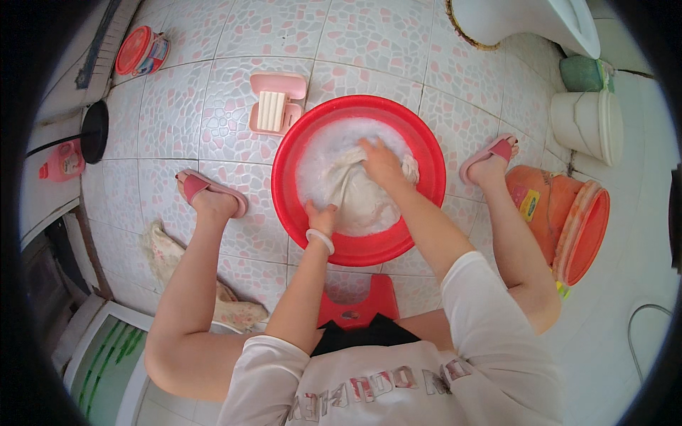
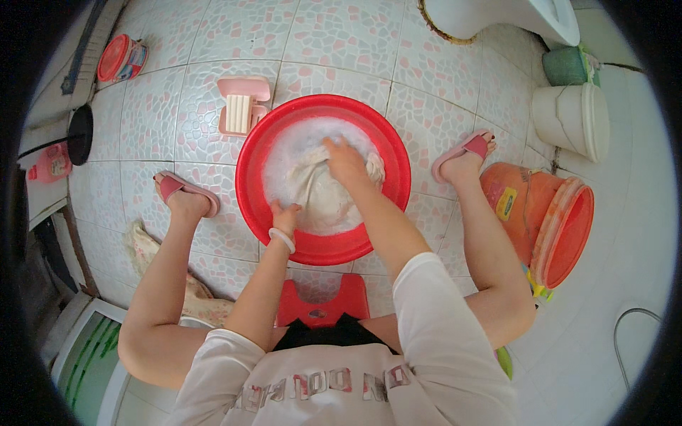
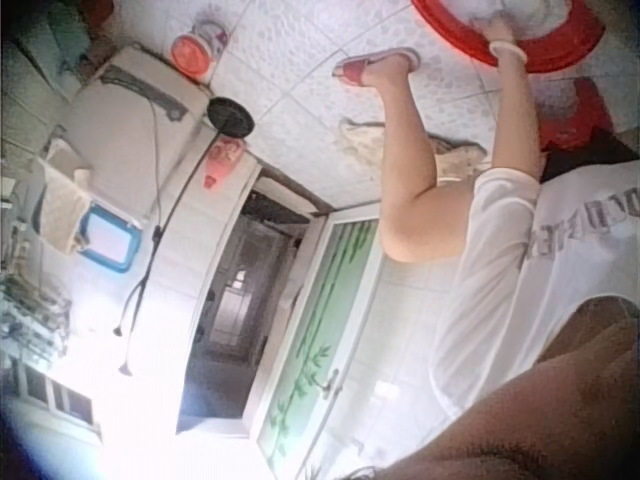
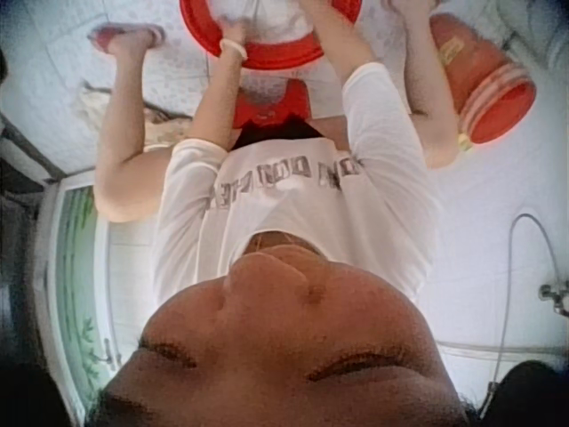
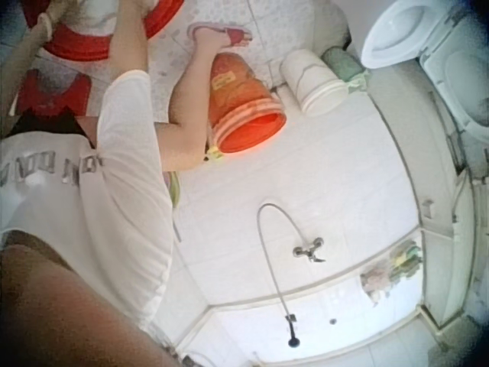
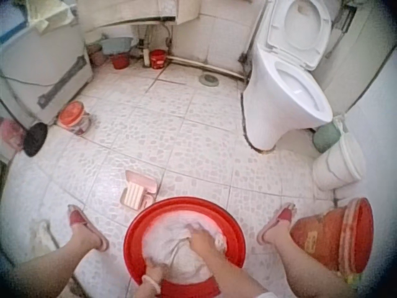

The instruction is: The person washes a white cloth in a red basin of soapy water by hand, applying a bar of soap, scrubbing the fabric against itself, and wringing it out.

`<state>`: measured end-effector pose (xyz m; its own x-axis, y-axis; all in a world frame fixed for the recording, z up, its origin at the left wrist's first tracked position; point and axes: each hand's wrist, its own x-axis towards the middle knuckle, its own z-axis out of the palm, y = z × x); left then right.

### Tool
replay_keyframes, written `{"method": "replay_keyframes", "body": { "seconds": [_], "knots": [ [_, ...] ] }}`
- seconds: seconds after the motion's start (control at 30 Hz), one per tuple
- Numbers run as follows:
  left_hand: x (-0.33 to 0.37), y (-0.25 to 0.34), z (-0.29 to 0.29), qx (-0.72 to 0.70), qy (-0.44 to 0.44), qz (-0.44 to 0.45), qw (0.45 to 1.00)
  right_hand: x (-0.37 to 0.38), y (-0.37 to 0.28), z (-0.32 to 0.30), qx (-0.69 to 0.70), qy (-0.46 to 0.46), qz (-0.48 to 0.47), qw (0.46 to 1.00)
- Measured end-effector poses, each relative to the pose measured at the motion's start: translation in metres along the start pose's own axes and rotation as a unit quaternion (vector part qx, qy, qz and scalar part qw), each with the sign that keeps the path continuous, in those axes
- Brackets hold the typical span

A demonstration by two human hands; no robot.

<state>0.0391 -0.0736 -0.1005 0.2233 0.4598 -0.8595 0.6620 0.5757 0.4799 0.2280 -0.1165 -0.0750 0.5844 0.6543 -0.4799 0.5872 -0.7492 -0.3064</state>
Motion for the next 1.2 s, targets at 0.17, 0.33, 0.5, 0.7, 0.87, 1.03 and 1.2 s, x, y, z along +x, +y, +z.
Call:
{"method": "replay_keyframes", "body": {
  "seconds": [0.17,0.33,0.5,0.7,0.87,1.03,1.2],
  "knots": [
    [0.012,-0.005,0.0,-0.142,0.03,0.056,0.988,-0.034,-0.012,0.02,0.0,-0.032,0.08,0.996],
    [0.005,0.021,-0.004,-0.273,-0.009,0.027,0.962,-0.018,0.019,0.015,-0.069,-0.149,-0.001,0.986],
    [0.034,0.019,0.02,-0.353,-0.067,-0.001,0.933,-0.002,0.014,0.032,0.329,0.113,0.057,0.936],
    [0.078,0.001,-0.005,-0.569,-0.574,0.021,0.588,-0.087,-0.085,0.012,0.474,-0.031,-0.045,0.879],
    [0.032,0.018,0.01,-0.57,-0.432,-0.023,0.699,-0.139,-0.134,-0.015,0.367,0.07,-0.066,0.925],
    [0.001,0.008,0.003,-0.534,-0.348,-0.014,0.771,-0.129,-0.131,-0.015,0.21,0.181,-0.097,0.956],
    [-0.049,0.041,0.011,-0.465,-0.252,0.021,0.849,-0.084,-0.084,-0.013,0.042,0.253,-0.048,0.965]
  ]
}}
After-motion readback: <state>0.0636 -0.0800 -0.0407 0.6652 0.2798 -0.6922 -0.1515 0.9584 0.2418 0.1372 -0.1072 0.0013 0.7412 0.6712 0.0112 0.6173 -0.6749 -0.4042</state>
